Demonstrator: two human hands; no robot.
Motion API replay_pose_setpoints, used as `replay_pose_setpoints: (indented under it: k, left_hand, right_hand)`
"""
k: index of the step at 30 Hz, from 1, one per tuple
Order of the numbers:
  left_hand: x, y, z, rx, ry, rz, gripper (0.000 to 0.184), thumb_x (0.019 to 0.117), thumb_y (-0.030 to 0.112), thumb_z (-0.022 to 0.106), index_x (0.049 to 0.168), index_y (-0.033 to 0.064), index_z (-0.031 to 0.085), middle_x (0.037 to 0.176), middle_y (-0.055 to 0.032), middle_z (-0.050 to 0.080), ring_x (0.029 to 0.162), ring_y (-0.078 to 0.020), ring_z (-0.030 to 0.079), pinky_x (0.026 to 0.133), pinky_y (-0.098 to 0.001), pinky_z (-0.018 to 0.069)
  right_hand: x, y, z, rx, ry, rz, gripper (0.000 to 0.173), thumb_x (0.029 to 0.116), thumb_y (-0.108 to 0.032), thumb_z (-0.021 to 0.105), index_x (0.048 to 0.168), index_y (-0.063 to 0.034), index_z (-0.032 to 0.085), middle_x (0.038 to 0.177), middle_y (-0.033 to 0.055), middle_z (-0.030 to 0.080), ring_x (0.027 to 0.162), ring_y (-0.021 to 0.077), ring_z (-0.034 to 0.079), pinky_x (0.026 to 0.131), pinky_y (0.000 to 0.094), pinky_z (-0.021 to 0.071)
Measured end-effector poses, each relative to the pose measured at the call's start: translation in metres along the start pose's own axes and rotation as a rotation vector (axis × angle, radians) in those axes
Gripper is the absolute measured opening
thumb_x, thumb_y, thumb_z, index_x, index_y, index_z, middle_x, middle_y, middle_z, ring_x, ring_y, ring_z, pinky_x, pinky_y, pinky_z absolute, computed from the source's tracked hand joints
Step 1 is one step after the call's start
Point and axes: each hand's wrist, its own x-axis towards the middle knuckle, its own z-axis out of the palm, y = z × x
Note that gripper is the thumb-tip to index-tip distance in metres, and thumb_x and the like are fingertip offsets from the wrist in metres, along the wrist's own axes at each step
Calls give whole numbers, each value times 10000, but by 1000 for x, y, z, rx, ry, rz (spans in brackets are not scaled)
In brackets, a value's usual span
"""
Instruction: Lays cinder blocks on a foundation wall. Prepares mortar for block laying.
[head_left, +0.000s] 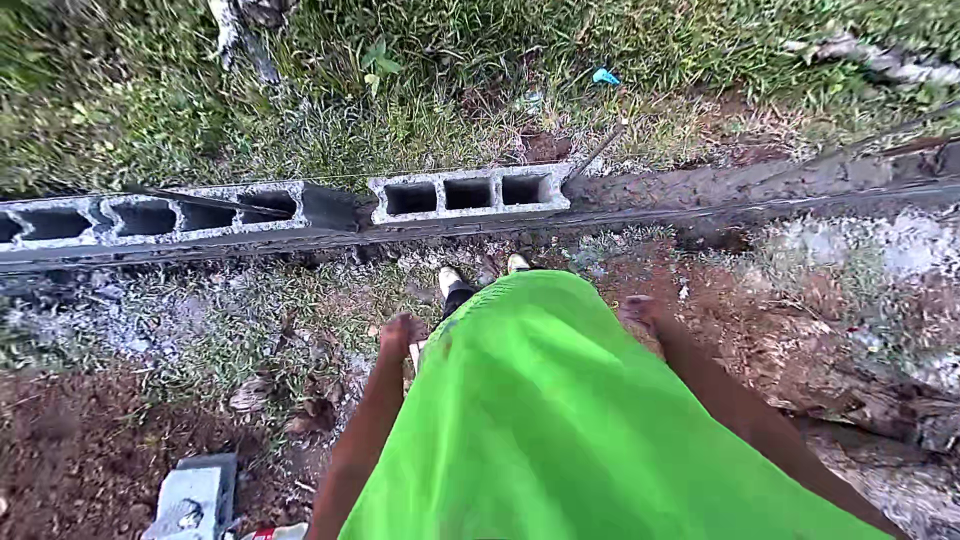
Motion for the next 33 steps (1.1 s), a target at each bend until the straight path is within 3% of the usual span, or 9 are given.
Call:
replay_pose_setpoints:
  k: [3,7,9,13,17,20,29,33]
  left_hand:
    - [13,35,26,-21,-17,43,397,1123,253,429,1407,-21,476,1121,-207,681,882,-234,706,768,-358,587]
    - [15,72,66,-85,-71,132,433,1115,292,428,1451,20,446,1254,-193,652,972,-246,705,820,-379,589]
    - [11,85,87,-73,-83,155,425,1104,292,458,1443,37,457,1233,-186,659,957,-249,705,810,-385,591]
    - [7,81,110,8,-145,129,426,1099,307,476,1442,54,470,1235,-185,674,969,-256,714,817,-388,590]
    - [-8,84,120,-168,-237,64,417,1097,321,453,1434,75,440,1274,-155,654,1018,-256,706,861,-394,589]
    - [-26,95,119,-226,-280,108,474,1093,396,454,1453,93,393,1378,-147,602,1132,-268,679,940,-424,575]
    - [-51,139,127,-402,-148,166,710,1064,497,477,1587,97,211,1516,-209,468,1249,-322,620,1005,-437,552]
    - [-46,152,133,-435,-83,123,810,1026,514,549,1596,65,189,1560,-241,395,1299,-358,577,1019,-450,547]
  right_hand:
    - [5,-2,-13,68,5,-21,387,1116,-220,462,1436,-7,504,1306,212,643,1082,280,682,903,413,567]
    - [6,-16,-28,162,23,-63,365,1119,-201,451,1422,-7,517,1319,211,632,1100,268,672,919,405,557]
    - [8,-19,-34,189,35,-79,353,1118,-192,450,1412,-10,522,1313,212,636,1080,264,680,913,405,560]
    - [19,-15,-46,221,51,-44,349,1116,-188,452,1413,-23,533,1305,192,656,1076,255,691,908,402,564]
    - [33,-29,-49,248,23,-91,341,1117,-208,458,1384,-19,558,1262,183,675,1045,245,702,888,392,576]
    - [39,-60,-45,205,-53,-169,367,1117,-248,468,1399,-33,563,1286,179,673,1092,255,697,938,416,565]
    - [23,-165,13,50,-288,-358,374,1100,-268,512,1395,-47,576,1270,151,691,1066,244,711,901,416,582]
    - [-13,-186,63,-72,-429,-329,539,1088,-419,513,1478,-47,491,1368,188,637,1165,323,674,955,503,558]
